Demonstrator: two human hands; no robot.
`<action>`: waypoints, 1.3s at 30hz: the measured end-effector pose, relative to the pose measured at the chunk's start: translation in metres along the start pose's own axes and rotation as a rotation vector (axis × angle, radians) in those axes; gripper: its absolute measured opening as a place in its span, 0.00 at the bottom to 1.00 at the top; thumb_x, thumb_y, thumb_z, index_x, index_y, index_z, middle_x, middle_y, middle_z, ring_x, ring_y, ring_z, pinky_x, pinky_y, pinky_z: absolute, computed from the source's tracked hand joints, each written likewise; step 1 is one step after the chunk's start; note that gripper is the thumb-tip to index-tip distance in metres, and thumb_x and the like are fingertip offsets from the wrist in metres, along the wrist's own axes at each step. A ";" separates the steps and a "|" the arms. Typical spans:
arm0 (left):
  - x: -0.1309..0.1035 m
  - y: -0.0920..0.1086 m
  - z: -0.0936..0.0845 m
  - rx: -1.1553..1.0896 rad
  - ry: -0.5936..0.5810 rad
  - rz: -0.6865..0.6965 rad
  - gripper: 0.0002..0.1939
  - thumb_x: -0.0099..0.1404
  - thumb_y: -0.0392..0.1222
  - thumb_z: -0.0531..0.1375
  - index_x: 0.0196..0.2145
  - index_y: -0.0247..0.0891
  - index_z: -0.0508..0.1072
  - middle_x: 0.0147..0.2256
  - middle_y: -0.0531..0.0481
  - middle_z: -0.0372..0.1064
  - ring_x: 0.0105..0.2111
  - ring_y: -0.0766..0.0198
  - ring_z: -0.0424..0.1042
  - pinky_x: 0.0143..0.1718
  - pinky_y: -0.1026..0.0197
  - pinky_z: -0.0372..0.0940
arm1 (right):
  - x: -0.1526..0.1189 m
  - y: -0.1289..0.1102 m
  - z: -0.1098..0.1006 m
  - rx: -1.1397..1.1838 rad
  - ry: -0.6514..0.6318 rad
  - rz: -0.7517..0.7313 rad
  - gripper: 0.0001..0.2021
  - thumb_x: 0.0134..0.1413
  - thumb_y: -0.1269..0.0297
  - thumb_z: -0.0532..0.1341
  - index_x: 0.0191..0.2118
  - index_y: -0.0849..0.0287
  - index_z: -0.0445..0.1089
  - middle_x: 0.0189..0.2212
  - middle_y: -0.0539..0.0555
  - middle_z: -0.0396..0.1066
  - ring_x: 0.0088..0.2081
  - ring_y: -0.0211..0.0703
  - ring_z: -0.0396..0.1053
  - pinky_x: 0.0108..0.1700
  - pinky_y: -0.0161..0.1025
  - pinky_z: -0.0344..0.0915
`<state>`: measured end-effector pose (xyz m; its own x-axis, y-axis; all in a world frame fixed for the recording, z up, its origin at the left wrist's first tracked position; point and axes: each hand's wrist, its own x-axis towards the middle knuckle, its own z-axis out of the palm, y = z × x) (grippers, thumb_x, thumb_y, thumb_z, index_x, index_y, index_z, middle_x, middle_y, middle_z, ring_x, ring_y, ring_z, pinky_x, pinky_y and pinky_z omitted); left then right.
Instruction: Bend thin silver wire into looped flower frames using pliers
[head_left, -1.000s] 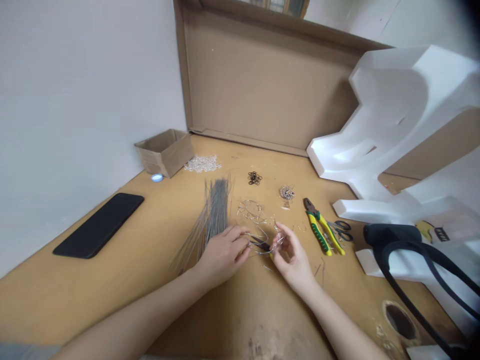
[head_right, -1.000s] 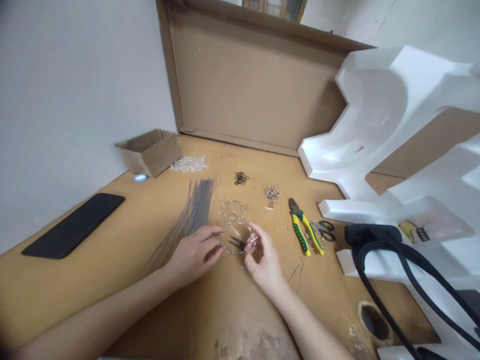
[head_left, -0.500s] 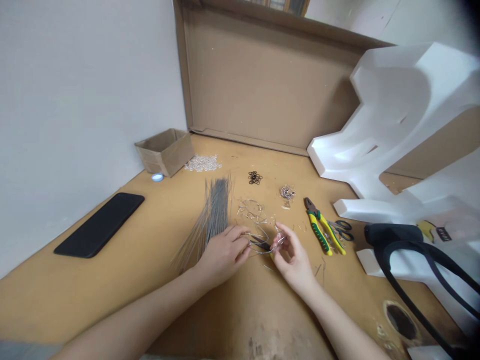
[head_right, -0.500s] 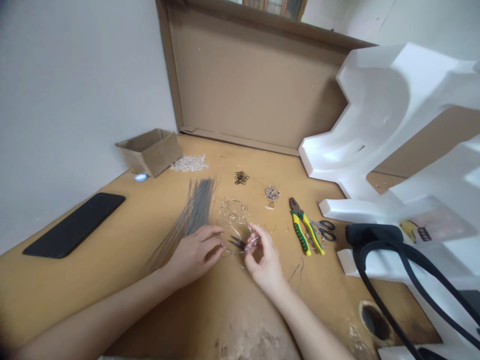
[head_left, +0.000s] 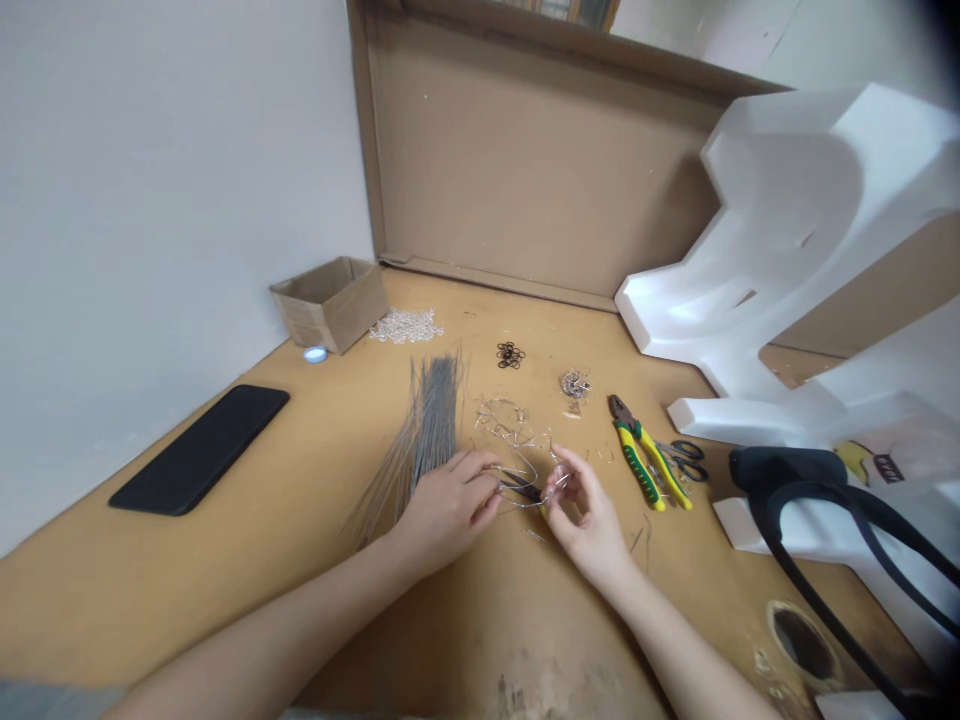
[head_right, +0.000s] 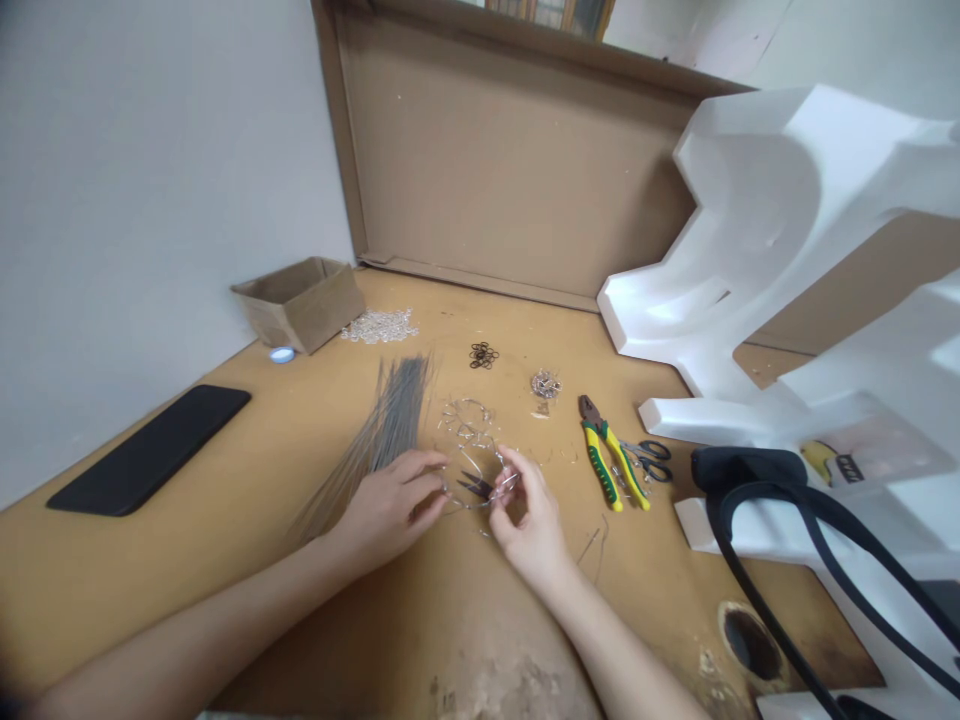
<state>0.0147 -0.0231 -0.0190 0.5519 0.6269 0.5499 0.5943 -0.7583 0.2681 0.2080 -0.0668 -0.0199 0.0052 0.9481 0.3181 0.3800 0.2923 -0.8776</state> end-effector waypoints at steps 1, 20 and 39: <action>0.000 0.000 0.000 0.000 -0.005 -0.001 0.07 0.61 0.37 0.52 0.27 0.37 0.68 0.40 0.47 0.67 0.38 0.63 0.68 0.35 0.63 0.65 | 0.000 0.000 0.000 -0.001 0.003 -0.003 0.25 0.48 0.74 0.56 0.53 0.51 0.56 0.35 0.53 0.60 0.34 0.39 0.64 0.38 0.40 0.66; 0.001 0.002 -0.003 -0.012 -0.014 0.000 0.07 0.61 0.36 0.52 0.27 0.37 0.67 0.40 0.47 0.67 0.39 0.63 0.68 0.36 0.62 0.65 | 0.000 0.000 0.000 0.003 -0.002 0.006 0.24 0.48 0.73 0.56 0.53 0.52 0.56 0.35 0.52 0.61 0.33 0.39 0.64 0.38 0.39 0.66; 0.000 0.001 -0.001 -0.007 -0.007 0.000 0.06 0.60 0.36 0.53 0.28 0.37 0.68 0.41 0.47 0.67 0.39 0.62 0.68 0.36 0.61 0.65 | 0.000 0.000 0.000 0.002 -0.009 0.004 0.25 0.48 0.74 0.55 0.53 0.51 0.55 0.35 0.52 0.60 0.34 0.39 0.64 0.39 0.40 0.66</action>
<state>0.0143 -0.0240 -0.0178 0.5562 0.6283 0.5440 0.5904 -0.7594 0.2734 0.2082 -0.0671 -0.0197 -0.0011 0.9504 0.3112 0.3780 0.2885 -0.8797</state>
